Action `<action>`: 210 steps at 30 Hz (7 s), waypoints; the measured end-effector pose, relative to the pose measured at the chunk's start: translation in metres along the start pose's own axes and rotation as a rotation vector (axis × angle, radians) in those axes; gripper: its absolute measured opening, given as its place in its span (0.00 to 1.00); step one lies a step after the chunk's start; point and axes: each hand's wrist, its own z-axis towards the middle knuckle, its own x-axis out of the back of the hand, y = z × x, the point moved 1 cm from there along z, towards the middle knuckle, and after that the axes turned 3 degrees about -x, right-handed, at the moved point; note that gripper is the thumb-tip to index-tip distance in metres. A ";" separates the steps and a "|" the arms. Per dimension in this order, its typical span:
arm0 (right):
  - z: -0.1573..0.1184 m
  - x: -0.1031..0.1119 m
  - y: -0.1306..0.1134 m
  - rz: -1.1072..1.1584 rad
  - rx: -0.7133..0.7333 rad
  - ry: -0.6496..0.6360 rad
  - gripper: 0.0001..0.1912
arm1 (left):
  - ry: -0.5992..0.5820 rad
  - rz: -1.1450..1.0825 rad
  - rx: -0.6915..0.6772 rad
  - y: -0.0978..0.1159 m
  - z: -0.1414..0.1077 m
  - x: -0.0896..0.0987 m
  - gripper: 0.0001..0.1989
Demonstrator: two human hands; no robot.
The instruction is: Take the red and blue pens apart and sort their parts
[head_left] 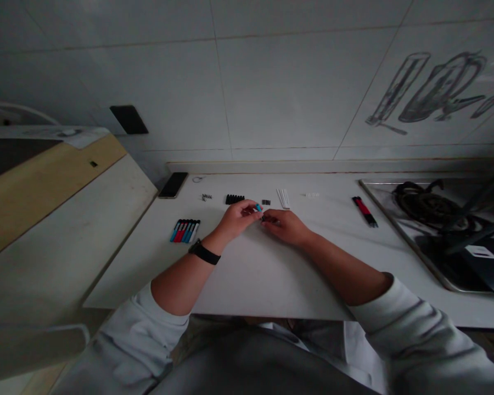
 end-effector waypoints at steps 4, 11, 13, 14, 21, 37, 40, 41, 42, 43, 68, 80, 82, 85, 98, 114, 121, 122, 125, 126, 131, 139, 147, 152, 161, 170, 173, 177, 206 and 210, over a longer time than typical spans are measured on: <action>0.001 0.001 0.000 -0.036 -0.007 0.028 0.09 | 0.037 -0.069 0.057 -0.006 0.001 -0.003 0.18; 0.001 0.004 0.000 -0.105 -0.044 0.033 0.09 | 0.263 -0.363 0.193 -0.007 0.003 0.006 0.20; 0.001 0.005 0.001 -0.114 -0.049 0.049 0.09 | 0.294 -0.420 0.230 -0.005 0.003 0.010 0.22; 0.001 0.006 0.001 -0.124 -0.048 0.056 0.10 | 0.303 -0.439 0.254 -0.004 0.003 0.011 0.22; 0.000 0.011 0.004 -0.293 -0.017 0.070 0.10 | 0.104 -0.204 0.347 -0.007 0.000 0.006 0.23; -0.019 0.110 0.119 -0.501 -0.580 0.533 0.21 | 0.100 -0.148 0.373 -0.007 -0.001 0.007 0.20; -0.020 0.112 0.131 -0.488 -0.640 0.476 0.20 | 0.077 -0.138 0.346 -0.009 0.000 0.006 0.20; -0.019 0.112 0.132 -0.490 -0.648 0.464 0.20 | 0.068 -0.133 0.342 -0.009 -0.001 0.006 0.19; -0.017 0.112 0.132 -0.498 -0.650 0.454 0.19 | 0.061 -0.128 0.339 -0.009 -0.001 0.006 0.19; -0.016 0.111 0.133 -0.509 -0.647 0.446 0.18 | 0.054 -0.124 0.338 -0.009 -0.001 0.006 0.19; 0.003 0.037 0.010 0.120 -0.101 0.431 0.15 | 0.035 0.360 -0.058 0.009 -0.008 0.003 0.09; -0.002 0.020 -0.010 0.164 0.009 0.403 0.12 | -0.055 0.558 -0.218 0.016 -0.009 0.002 0.06; -0.003 0.019 -0.010 0.135 0.016 0.397 0.11 | -0.059 0.562 -0.207 0.016 -0.009 0.001 0.05; -0.004 0.018 -0.012 0.087 0.020 0.385 0.11 | -0.067 0.563 -0.191 0.016 -0.009 0.001 0.05; -0.003 0.012 -0.013 0.215 0.025 0.329 0.16 | -0.062 0.454 -0.209 0.021 -0.011 -0.002 0.05; 0.006 0.031 0.002 0.674 -0.188 0.322 0.21 | 0.183 0.409 -0.198 0.022 -0.007 0.020 0.12; -0.002 0.033 0.006 0.074 -0.112 0.093 0.09 | 0.445 0.794 -0.059 0.019 0.005 0.090 0.18; -0.003 0.033 0.004 -0.017 -0.096 0.061 0.08 | 0.443 0.888 -0.033 0.017 0.005 0.101 0.18; -0.007 0.032 0.000 -0.206 -0.039 -0.046 0.09 | 0.419 1.127 0.084 0.008 0.001 0.127 0.16; -0.008 0.031 -0.001 -0.244 -0.017 -0.077 0.09 | 0.405 1.185 0.133 0.005 -0.001 0.134 0.15; -0.009 0.027 -0.004 -0.351 0.025 -0.184 0.09 | 0.306 1.327 0.286 -0.011 -0.004 0.144 0.15; -0.011 0.032 -0.013 -0.415 -0.021 -0.323 0.10 | 0.247 1.322 0.331 -0.027 -0.001 0.142 0.12; -0.009 0.032 -0.011 -0.369 -0.020 -0.156 0.13 | 0.158 1.177 0.167 -0.020 0.007 0.119 0.04; -0.007 0.031 -0.003 -0.425 -0.023 -0.036 0.15 | -0.185 0.680 -0.037 0.003 0.002 0.050 0.05; 0.000 0.029 0.015 -0.420 0.006 0.127 0.13 | -0.350 0.705 -0.175 0.007 -0.007 0.015 0.05; 0.056 0.019 0.014 -0.553 0.060 0.046 0.17 | -0.297 0.834 -0.199 0.004 -0.003 0.022 0.06; 0.080 0.006 0.015 -0.621 0.072 -0.049 0.22 | -0.299 0.862 -0.203 0.005 -0.003 0.023 0.06; 0.100 -0.007 0.016 -0.672 0.075 -0.098 0.21 | -0.288 0.872 -0.196 0.004 -0.003 0.025 0.06; 0.009 0.013 0.005 -0.143 0.026 0.262 0.12 | -0.004 -0.007 0.236 -0.018 0.005 0.022 0.13; 0.006 0.004 0.011 -0.099 0.047 0.318 0.07 | -0.020 -0.013 0.210 -0.019 0.003 0.019 0.14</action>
